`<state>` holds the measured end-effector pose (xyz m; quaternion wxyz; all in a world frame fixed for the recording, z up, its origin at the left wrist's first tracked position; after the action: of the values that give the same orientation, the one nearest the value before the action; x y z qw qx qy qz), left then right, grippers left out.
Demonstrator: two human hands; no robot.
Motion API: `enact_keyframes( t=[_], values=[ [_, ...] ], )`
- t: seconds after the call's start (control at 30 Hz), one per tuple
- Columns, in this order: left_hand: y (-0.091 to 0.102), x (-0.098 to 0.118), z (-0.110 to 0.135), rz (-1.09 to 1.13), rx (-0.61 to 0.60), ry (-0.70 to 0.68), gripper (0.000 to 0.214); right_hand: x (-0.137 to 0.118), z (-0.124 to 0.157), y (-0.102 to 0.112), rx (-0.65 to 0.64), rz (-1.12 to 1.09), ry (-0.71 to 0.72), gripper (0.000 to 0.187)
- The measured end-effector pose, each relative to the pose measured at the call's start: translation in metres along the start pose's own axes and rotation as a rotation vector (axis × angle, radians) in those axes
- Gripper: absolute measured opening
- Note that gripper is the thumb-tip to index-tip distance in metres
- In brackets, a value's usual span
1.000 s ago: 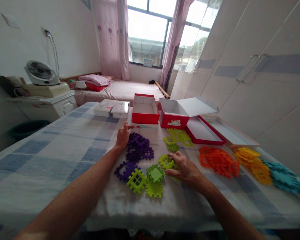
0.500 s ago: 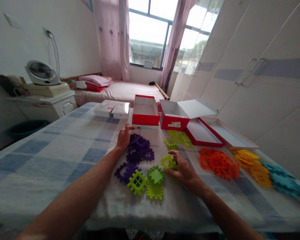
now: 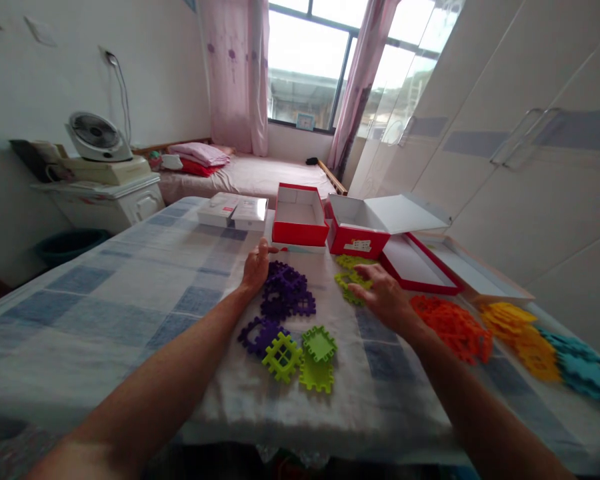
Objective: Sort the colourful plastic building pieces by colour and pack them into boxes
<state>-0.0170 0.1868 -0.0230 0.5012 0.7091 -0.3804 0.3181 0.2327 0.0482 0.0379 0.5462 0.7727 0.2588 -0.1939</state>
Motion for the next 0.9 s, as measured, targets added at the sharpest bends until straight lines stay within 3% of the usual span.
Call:
enact_keyframes(
  t=[0.1, 0.13, 0.2, 0.27, 0.37, 0.43, 0.6, 0.73, 0.83, 0.9],
  values=[
    [0.001, 0.000, 0.000, -0.020, 0.012, 0.003, 0.085, -0.046, 0.049, -0.044, -0.433, -0.169, 0.107, 0.054],
    [0.002, 0.000, 0.001, -0.026, 0.016, 0.002, 0.085, -0.057, 0.064, -0.054, -0.525, -0.167, 0.137, 0.067],
    [0.003, 0.002, 0.001, -0.031, 0.016, -0.003, 0.086, -0.070, 0.083, -0.065, -0.585, -0.103, 0.178, 0.084],
    [0.003, 0.002, 0.001, -0.026, 0.012, -0.003, 0.086, -0.074, 0.087, -0.068, -0.547, -0.034, 0.202, 0.078],
    [0.002, 0.003, 0.001, -0.006, 0.001, -0.001, 0.088, -0.074, 0.084, -0.065, -0.453, -0.011, 0.235, 0.047],
    [0.001, 0.003, 0.001, -0.001, -0.007, -0.002, 0.089, -0.070, 0.081, -0.061, -0.394, -0.016, 0.247, 0.038],
    [0.001, 0.000, 0.000, 0.004, 0.000, -0.006, 0.089, -0.035, 0.054, -0.030, -0.198, -0.025, 0.106, 0.033],
    [0.000, 0.001, 0.000, 0.015, 0.001, -0.028, 0.088, 0.002, 0.005, 0.020, 0.075, 0.255, -0.014, 0.035],
    [0.001, 0.001, 0.001, 0.003, 0.002, -0.014, 0.088, 0.002, -0.021, 0.038, 0.180, 0.412, 0.026, 0.038],
    [0.002, 0.002, 0.002, -0.006, 0.000, -0.007, 0.088, -0.016, -0.020, 0.029, 0.163, 0.381, 0.090, 0.040]
  ],
)
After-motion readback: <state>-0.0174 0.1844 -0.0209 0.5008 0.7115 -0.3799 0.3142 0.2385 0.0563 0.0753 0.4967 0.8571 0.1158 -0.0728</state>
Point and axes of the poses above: each hand's wrist, its own z-axis away from the middle knuckle, its own y-axis out of the back of the hand, x = y × z, the point moved 8 cm from there along -z, towards the middle knuckle, and after that the axes turned 13 degrees about -z, right-handed, at the moved point
